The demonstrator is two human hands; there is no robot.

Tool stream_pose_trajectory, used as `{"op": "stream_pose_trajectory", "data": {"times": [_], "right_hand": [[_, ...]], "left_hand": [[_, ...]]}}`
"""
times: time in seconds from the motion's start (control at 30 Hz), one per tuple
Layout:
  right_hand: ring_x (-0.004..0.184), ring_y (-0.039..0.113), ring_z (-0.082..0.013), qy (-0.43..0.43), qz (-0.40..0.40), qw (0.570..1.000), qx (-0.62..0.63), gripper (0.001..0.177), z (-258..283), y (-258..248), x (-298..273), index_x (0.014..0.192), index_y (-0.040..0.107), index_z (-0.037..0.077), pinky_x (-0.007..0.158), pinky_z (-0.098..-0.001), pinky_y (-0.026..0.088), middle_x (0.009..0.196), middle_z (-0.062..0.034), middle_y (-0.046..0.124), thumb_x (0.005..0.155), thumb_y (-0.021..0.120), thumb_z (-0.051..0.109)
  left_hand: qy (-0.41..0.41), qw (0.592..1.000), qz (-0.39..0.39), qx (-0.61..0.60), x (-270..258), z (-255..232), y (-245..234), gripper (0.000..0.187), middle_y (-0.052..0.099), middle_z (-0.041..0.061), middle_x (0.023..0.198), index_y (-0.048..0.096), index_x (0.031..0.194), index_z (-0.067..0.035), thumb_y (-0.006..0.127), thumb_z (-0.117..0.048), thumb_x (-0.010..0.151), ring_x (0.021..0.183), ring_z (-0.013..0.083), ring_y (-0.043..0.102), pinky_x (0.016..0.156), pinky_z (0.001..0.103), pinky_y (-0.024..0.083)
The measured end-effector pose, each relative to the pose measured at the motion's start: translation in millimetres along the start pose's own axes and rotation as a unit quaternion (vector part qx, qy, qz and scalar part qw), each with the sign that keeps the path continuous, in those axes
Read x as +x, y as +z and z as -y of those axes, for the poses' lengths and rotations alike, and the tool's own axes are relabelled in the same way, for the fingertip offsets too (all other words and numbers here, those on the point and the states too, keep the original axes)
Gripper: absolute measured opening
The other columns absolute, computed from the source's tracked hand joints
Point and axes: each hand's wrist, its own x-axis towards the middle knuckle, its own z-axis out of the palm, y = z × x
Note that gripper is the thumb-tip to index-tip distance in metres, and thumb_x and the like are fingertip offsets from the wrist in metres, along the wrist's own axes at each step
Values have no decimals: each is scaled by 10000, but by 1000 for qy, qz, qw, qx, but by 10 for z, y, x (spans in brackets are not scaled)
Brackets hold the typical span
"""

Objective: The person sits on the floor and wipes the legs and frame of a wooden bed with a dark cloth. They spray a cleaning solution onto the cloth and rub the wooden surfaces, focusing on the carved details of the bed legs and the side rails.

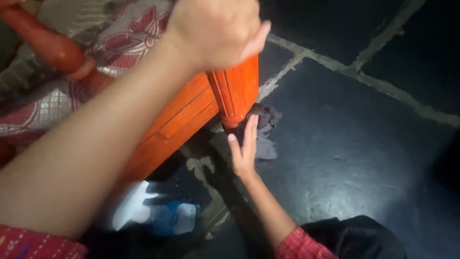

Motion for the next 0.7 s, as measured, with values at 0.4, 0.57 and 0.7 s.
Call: {"op": "stream_pose_trajectory", "data": {"times": [0.4,0.57,0.7], "right_hand": [[1500,291,-490,135,22,974,-180,638,-6,155,-505,1531,316,-92,1224,-471,257,1567,-372,331,932,504,20],[1491,293,-481,192,-1,969,-157,681,254,168,-414,1530,314,-102,1215,-454,260,1569,-387,315,876,489,-40],[1495,321,-481,167,-62,970,-164,719,397,197,-195,1524,351,-86,1225,-457,271,1569,-387,335,813,453,-70]], "left_hand": [[-17,999,-24,-13,94,-150,-230,211,634,-81,844,657,737,-169,730,-257,914,963,98,667,831,310,513],[-44,997,40,-40,-99,-185,-119,197,642,-63,845,670,798,-167,686,-250,976,809,120,635,734,290,488],[-74,995,49,-43,-214,-189,48,175,630,-47,768,689,810,-198,688,-296,955,688,155,615,613,316,478]]}}
